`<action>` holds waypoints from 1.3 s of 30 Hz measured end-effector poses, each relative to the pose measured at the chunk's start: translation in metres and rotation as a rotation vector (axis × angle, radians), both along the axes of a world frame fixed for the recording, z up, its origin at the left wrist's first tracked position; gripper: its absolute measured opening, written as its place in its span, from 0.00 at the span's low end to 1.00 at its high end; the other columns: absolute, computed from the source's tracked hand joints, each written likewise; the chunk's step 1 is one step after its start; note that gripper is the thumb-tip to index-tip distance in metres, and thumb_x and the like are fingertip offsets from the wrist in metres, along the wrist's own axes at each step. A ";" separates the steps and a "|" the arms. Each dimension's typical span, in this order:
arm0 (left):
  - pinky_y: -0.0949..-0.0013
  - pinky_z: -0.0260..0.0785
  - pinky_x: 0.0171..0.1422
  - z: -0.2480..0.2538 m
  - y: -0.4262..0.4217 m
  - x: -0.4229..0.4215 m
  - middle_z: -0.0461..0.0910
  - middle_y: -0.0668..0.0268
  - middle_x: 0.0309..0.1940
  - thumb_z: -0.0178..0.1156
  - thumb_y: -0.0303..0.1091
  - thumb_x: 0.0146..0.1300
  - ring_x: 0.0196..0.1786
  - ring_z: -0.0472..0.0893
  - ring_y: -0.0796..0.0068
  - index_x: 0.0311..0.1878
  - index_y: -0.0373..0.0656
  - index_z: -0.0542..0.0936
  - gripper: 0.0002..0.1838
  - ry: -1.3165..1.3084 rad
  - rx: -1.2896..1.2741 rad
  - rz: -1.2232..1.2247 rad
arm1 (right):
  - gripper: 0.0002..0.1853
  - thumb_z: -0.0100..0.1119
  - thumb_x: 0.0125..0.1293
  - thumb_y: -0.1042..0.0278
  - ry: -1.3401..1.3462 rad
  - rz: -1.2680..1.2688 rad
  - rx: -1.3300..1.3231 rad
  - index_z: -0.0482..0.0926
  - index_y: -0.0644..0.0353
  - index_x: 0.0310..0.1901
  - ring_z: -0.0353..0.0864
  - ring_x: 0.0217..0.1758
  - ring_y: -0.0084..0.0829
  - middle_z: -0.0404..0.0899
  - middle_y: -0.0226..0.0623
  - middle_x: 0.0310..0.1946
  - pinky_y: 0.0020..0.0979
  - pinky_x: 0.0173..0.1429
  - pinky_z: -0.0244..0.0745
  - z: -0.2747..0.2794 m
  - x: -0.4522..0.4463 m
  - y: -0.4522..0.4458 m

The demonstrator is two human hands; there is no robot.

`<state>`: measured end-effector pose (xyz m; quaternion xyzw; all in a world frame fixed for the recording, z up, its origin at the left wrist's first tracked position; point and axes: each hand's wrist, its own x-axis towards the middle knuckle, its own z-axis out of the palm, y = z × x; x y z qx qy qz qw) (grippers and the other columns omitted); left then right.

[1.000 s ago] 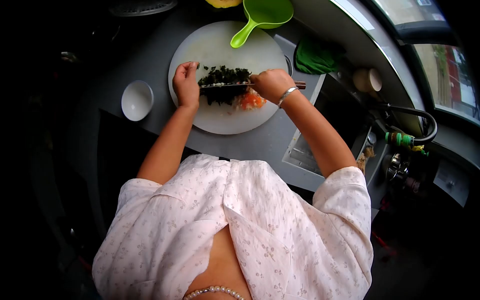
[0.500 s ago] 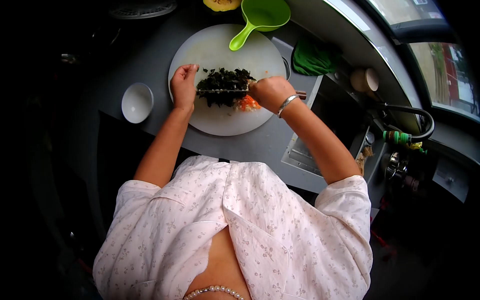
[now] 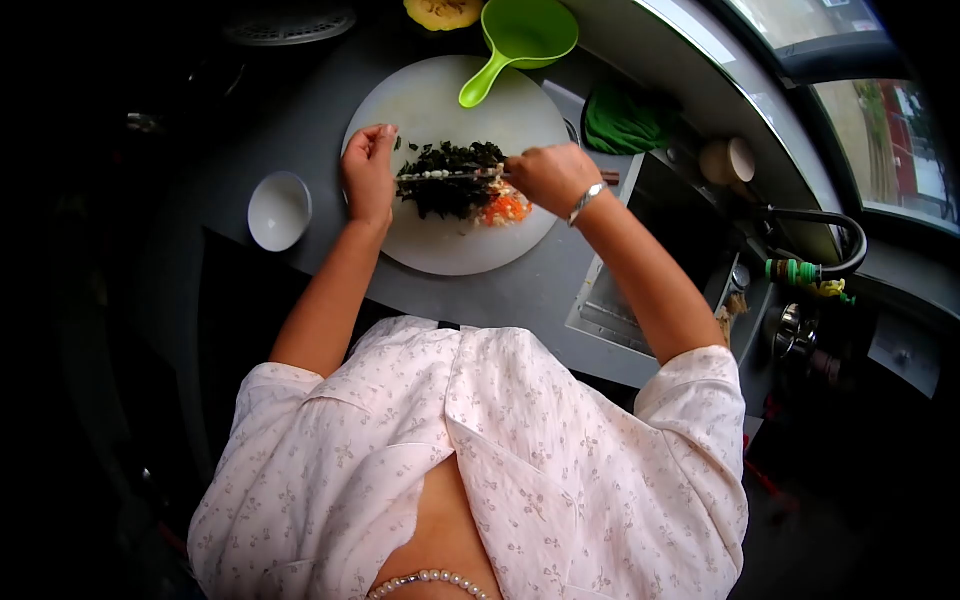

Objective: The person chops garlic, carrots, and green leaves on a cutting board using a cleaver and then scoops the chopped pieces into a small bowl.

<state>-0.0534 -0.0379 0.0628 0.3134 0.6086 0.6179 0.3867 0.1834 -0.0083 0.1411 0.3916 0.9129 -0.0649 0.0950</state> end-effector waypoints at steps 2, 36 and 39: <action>0.78 0.63 0.33 -0.013 0.012 -0.003 0.75 0.74 0.25 0.61 0.34 0.67 0.27 0.68 0.86 0.37 0.36 0.79 0.09 -0.016 -0.006 0.001 | 0.13 0.56 0.66 0.53 0.020 0.047 0.020 0.79 0.53 0.32 0.80 0.26 0.39 0.78 0.34 0.22 0.38 0.30 0.75 -0.003 -0.003 0.017; 0.78 0.65 0.36 -0.006 0.010 -0.014 0.78 0.72 0.27 0.60 0.33 0.67 0.29 0.70 0.86 0.37 0.36 0.79 0.09 -0.024 -0.034 -0.083 | 0.08 0.55 0.64 0.59 -0.027 -0.097 -0.094 0.79 0.53 0.34 0.83 0.27 0.40 0.81 0.34 0.23 0.40 0.32 0.78 0.005 -0.014 -0.013; 0.78 0.66 0.38 -0.025 0.005 -0.012 0.79 0.72 0.28 0.60 0.34 0.67 0.30 0.72 0.85 0.38 0.36 0.79 0.09 -0.056 -0.120 -0.100 | 0.07 0.55 0.63 0.62 -0.062 -0.093 -0.084 0.79 0.52 0.34 0.83 0.25 0.40 0.80 0.34 0.21 0.40 0.31 0.78 -0.013 -0.015 -0.023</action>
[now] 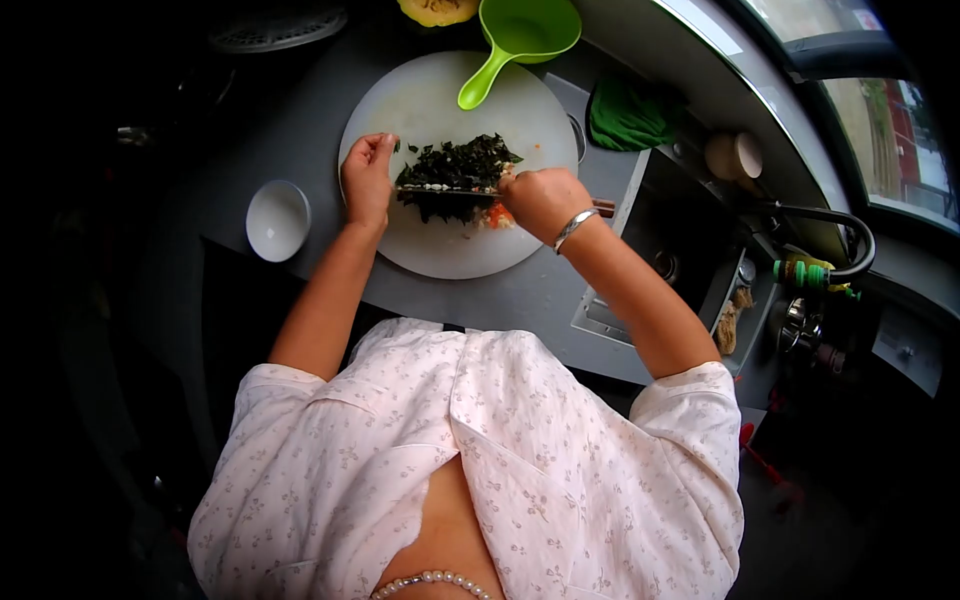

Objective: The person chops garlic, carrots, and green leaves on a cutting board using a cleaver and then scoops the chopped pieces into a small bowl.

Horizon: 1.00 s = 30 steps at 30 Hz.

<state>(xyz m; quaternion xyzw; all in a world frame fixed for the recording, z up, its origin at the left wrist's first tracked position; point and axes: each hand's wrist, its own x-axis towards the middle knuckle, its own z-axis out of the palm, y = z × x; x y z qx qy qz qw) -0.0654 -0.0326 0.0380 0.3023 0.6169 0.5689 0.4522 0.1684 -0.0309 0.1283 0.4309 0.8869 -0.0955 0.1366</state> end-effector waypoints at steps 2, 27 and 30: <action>0.78 0.66 0.38 -0.009 -0.006 0.011 0.79 0.72 0.28 0.60 0.34 0.67 0.30 0.73 0.84 0.38 0.36 0.79 0.09 0.044 0.131 0.050 | 0.06 0.55 0.61 0.63 0.041 -0.032 0.056 0.78 0.53 0.32 0.83 0.25 0.40 0.81 0.35 0.22 0.39 0.29 0.77 -0.029 0.010 -0.006; 0.78 0.64 0.36 0.022 0.019 0.003 0.77 0.72 0.27 0.61 0.34 0.66 0.29 0.70 0.86 0.38 0.36 0.79 0.09 0.103 0.094 -0.016 | 0.07 0.56 0.61 0.61 0.155 -0.088 0.111 0.79 0.53 0.32 0.83 0.26 0.40 0.81 0.36 0.24 0.40 0.29 0.77 -0.016 0.010 0.003; 0.78 0.65 0.38 0.028 0.037 -0.001 0.79 0.72 0.29 0.61 0.32 0.66 0.30 0.71 0.86 0.38 0.36 0.79 0.08 0.029 0.119 -0.013 | 0.09 0.56 0.62 0.60 0.113 -0.114 0.052 0.80 0.53 0.31 0.83 0.28 0.42 0.81 0.36 0.24 0.41 0.32 0.77 0.005 0.001 0.019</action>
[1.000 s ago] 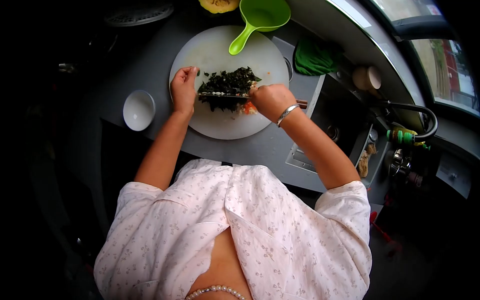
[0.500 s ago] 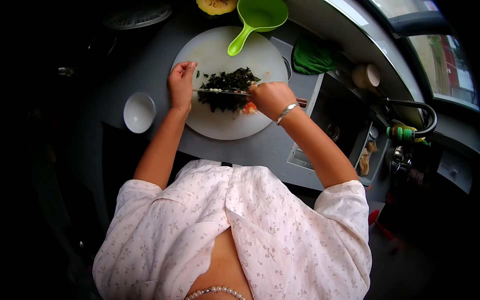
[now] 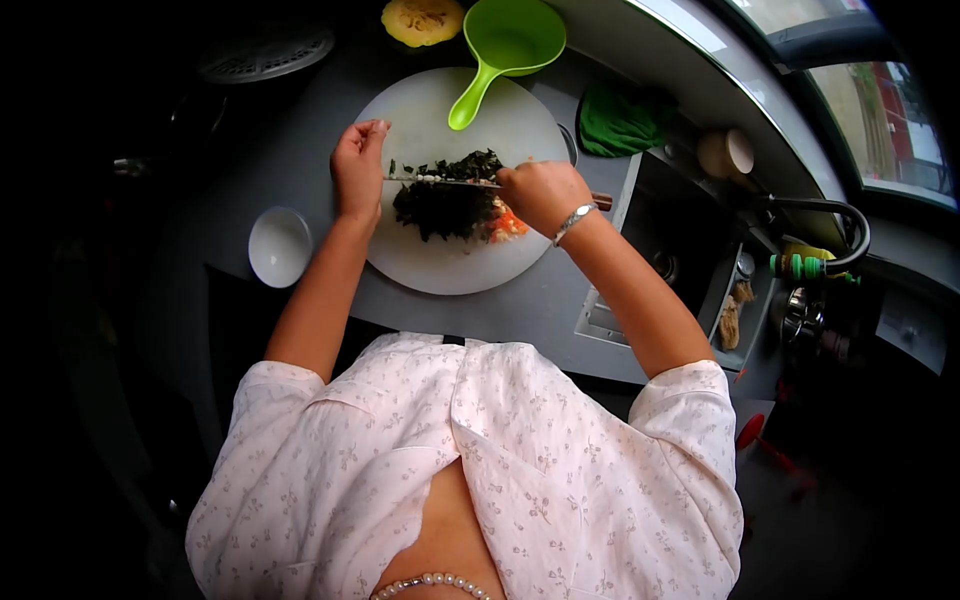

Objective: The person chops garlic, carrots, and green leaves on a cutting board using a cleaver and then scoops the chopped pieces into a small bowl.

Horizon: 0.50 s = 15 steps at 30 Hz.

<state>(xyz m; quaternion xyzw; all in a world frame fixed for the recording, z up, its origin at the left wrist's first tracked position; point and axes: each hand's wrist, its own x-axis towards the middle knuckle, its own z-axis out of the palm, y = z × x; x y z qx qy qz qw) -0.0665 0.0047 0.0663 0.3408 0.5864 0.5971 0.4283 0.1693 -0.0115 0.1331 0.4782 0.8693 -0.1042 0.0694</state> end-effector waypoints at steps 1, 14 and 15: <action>0.78 0.65 0.38 -0.005 0.006 -0.001 0.79 0.72 0.30 0.60 0.32 0.67 0.30 0.71 0.85 0.38 0.36 0.79 0.08 -0.016 -0.050 -0.015 | 0.09 0.56 0.62 0.60 -0.002 -0.004 0.002 0.80 0.53 0.31 0.83 0.28 0.42 0.81 0.36 0.24 0.41 0.32 0.77 -0.002 -0.003 0.003; 0.79 0.65 0.34 -0.003 -0.001 -0.008 0.77 0.73 0.31 0.60 0.37 0.67 0.29 0.70 0.86 0.42 0.39 0.78 0.10 -0.185 -0.069 -0.225 | 0.05 0.58 0.60 0.62 0.084 -0.074 0.133 0.80 0.49 0.36 0.82 0.26 0.38 0.81 0.34 0.25 0.38 0.28 0.76 -0.024 0.009 -0.025; 0.79 0.65 0.38 0.005 0.001 -0.014 0.73 0.74 0.27 0.57 0.40 0.70 0.29 0.71 0.86 0.45 0.40 0.78 0.12 -0.188 -0.075 -0.280 | 0.04 0.58 0.59 0.64 0.064 -0.081 0.159 0.80 0.47 0.36 0.82 0.25 0.36 0.80 0.32 0.25 0.37 0.27 0.76 -0.021 0.011 -0.026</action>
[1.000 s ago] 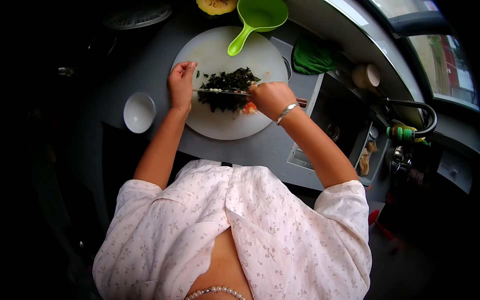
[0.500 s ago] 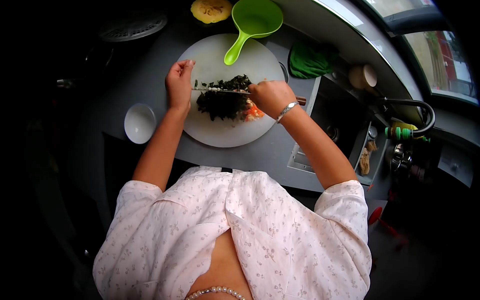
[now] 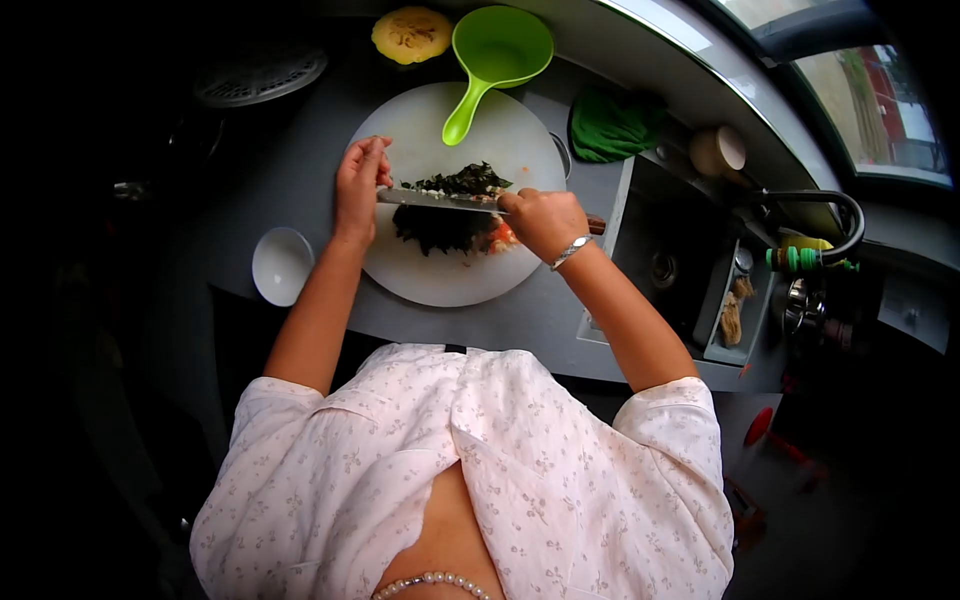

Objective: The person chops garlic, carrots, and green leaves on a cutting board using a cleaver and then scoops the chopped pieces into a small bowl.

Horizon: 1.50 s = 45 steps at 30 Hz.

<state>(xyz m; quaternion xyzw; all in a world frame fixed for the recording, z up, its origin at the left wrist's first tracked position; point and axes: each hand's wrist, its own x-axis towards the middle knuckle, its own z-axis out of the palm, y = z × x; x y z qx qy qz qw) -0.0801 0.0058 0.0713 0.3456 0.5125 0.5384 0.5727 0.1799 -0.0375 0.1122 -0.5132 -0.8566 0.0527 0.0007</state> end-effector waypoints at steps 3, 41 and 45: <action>0.79 0.65 0.38 0.010 0.020 -0.009 0.74 0.74 0.29 0.57 0.42 0.69 0.31 0.71 0.86 0.46 0.41 0.78 0.14 0.128 -0.050 -0.081 | 0.04 0.59 0.58 0.64 0.028 0.008 0.064 0.80 0.46 0.35 0.82 0.25 0.36 0.80 0.31 0.25 0.37 0.27 0.76 0.000 0.015 0.008; 0.78 0.63 0.32 0.091 -0.125 -0.215 0.72 0.71 0.31 0.57 0.32 0.64 0.30 0.71 0.84 0.54 0.39 0.72 0.16 0.724 0.108 0.463 | 0.10 0.58 0.66 0.56 0.019 -0.053 0.048 0.81 0.51 0.39 0.83 0.31 0.43 0.83 0.40 0.30 0.40 0.34 0.77 -0.033 0.018 0.025; 0.75 0.64 0.28 0.054 -0.061 -0.281 0.72 0.69 0.27 0.60 0.37 0.61 0.24 0.70 0.81 0.53 0.41 0.73 0.18 1.001 0.072 0.531 | 0.07 0.56 0.65 0.56 0.035 -0.020 0.073 0.79 0.46 0.40 0.82 0.29 0.44 0.81 0.38 0.27 0.43 0.32 0.75 -0.045 0.025 0.028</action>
